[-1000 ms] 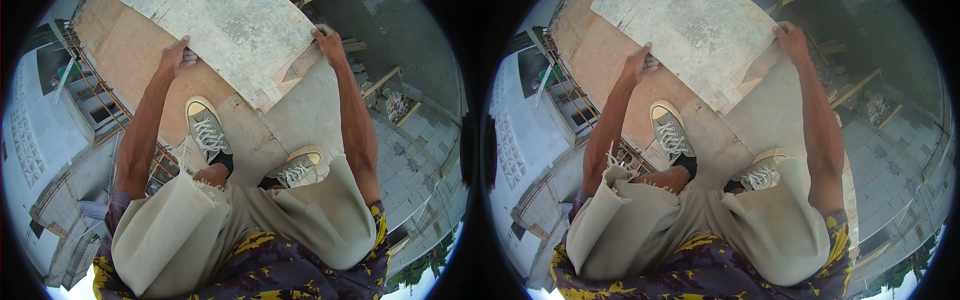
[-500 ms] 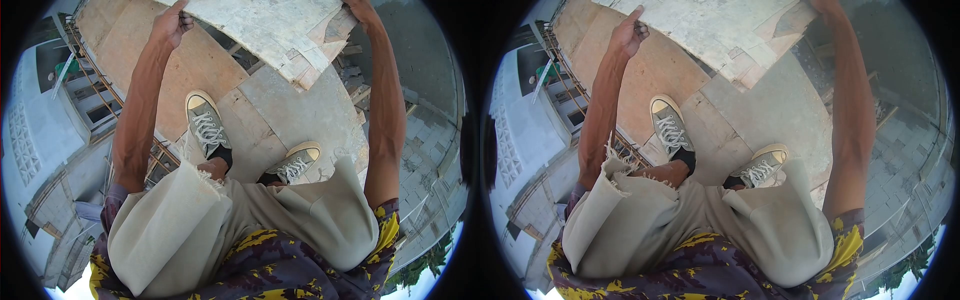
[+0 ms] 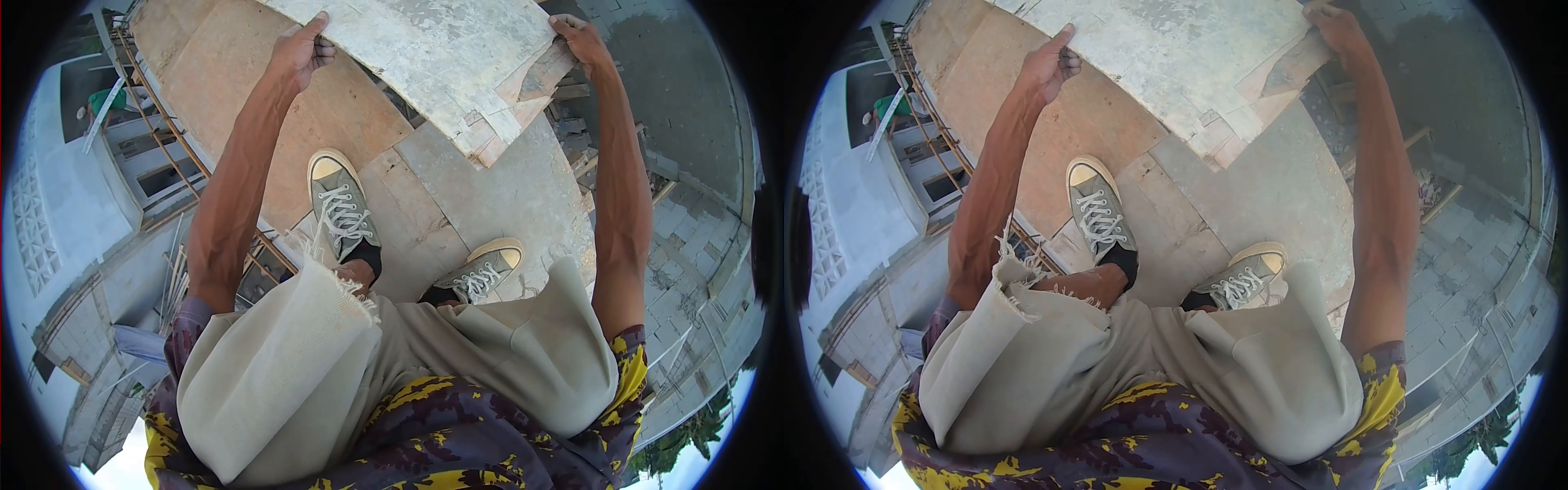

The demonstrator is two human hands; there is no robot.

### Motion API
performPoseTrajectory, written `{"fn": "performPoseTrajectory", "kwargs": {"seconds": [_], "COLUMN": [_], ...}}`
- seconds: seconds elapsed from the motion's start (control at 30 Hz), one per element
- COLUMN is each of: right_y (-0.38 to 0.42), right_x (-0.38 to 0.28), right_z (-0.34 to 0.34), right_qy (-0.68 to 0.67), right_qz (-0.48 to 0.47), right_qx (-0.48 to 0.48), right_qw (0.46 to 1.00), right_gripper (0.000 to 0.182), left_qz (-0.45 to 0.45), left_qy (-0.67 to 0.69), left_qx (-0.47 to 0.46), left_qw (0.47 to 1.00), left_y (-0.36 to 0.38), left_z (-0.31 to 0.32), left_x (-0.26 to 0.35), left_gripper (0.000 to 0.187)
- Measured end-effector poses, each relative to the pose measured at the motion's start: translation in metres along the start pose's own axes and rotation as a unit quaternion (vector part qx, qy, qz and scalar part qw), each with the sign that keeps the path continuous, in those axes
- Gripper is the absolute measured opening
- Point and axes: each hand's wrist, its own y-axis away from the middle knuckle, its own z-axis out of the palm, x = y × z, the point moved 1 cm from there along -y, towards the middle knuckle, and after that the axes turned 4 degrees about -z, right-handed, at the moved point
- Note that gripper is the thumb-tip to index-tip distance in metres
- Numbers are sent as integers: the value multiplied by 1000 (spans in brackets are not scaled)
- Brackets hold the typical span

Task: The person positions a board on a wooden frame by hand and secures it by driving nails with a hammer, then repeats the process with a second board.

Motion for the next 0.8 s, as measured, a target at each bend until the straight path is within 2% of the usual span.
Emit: {"fn": "performPoseTrajectory", "kwargs": {"seconds": [0.07, 0.17, 0.2, 0.27, 0.37, 0.53, 0.67, 0.8], "right_y": [13, 17, 20, 27, 34, 55, 70, 93], "right_x": [-14, -15, -15, -24, -22, 8, 28, 13], "right_z": [10, 19, 23, 30, 29, 11, 1, -5], "right_qy": [5, -5, -7, -65, -105, -124, -91, -52], "right_qz": [37, 45, 40, 11, 57, 80, 68, 47], "right_qx": [20, 62, 63, 143, 173, 191, 246, 293], "right_qw": [999, 997, 997, 988, 978, 970, 963, 953], "right_gripper": [28, 33, 33, 34, 34, 36, 37, 38], "left_qz": [-3, -4, 29, 70, 159, 186, 185, 177], "left_qy": [-3, -4, 6, 17, 9, -57, -85, -98], "left_qx": [5, -1, -1, 3, 17, 13, -25, -57], "left_qw": [1000, 1000, 1000, 997, 987, 981, 979, 978], "left_y": [-2, -5, -3, 2, 18, 50, 46, 36], "left_z": [-2, -4, -1, 7, 32, 69, 79, 81], "left_x": [-5, -6, -3, 8, 43, 60, 42, 26], "left_gripper": [33, 34, 34, 34, 32, 37, 40, 41]}}
